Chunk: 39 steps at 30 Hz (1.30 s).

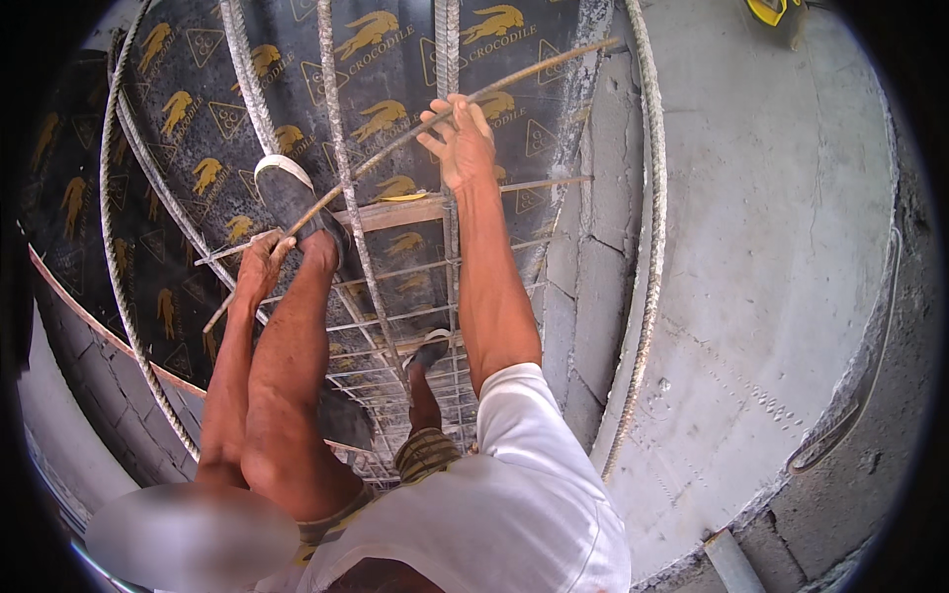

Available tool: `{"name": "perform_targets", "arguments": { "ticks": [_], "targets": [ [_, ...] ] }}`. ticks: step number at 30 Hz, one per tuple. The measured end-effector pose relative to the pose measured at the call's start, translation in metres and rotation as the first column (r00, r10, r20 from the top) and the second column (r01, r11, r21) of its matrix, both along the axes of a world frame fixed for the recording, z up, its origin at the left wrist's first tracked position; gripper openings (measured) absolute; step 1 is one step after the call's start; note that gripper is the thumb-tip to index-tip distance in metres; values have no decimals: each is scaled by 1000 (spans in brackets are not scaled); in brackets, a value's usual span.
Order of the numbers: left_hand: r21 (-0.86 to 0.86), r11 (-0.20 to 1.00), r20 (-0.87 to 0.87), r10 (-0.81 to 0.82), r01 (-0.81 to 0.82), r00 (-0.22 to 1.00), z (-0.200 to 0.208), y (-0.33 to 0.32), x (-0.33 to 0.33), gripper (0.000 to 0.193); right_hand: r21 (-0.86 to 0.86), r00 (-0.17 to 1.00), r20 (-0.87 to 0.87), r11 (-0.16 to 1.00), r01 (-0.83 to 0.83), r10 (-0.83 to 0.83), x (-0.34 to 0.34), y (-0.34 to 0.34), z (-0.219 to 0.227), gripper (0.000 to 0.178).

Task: The person works on a spiral rebar cage, using pliers to bend and twist wire ties around intersecting rebar rods. They repeatedly position the rods, secure them with wire, and adjust the cage structure while standing on the spiral framework.

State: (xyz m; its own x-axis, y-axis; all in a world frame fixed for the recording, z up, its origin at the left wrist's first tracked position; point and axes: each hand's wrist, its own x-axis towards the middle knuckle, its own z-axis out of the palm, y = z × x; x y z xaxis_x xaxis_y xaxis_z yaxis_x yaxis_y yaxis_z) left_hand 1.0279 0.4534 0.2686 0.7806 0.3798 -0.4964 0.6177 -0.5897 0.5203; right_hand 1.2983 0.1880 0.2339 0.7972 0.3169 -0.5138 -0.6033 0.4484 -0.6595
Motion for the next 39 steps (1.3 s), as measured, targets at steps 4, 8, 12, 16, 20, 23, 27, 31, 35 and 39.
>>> {"name": "perform_targets", "arguments": {
  "ticks": [4,8,12,16,20,23,27,31,35,39],
  "targets": [
    [-75,989,64,132,-127,989,-5,0,-6,34,-80,997,-76,997,-3,-3,2,5,4,29],
    [-62,985,119,170,-163,978,2,-3,-5,31,-108,993,-117,994,12,-24,-5,-5,-7,29],
    [-115,978,169,192,-174,967,5,-11,3,28,-93,995,-76,994,52,-60,-3,-19,-17,31],
    [-1,982,116,187,-188,975,2,-8,16,26,-107,992,-111,993,43,-55,2,-24,-23,28],
    [87,984,216,135,-157,967,2,-7,32,25,-133,989,-99,987,93,-106,13,-21,-22,28],
    [118,976,294,141,-182,945,8,1,51,21,-144,985,-99,982,123,-138,26,-15,-17,33],
    [364,927,446,-92,-87,890,24,36,89,21,-41,988,-70,990,134,-136,48,-1,-8,37],
    [519,854,523,-291,-29,801,38,76,135,22,-24,976,-62,978,207,-208,78,12,-1,38],
    [566,824,515,-372,19,772,38,88,167,25,-136,967,-149,973,187,-206,101,16,6,37],
    [601,798,446,-393,56,804,54,91,164,28,-404,988,-150,915,-23,-42,106,-3,23,39]
  ]
}}
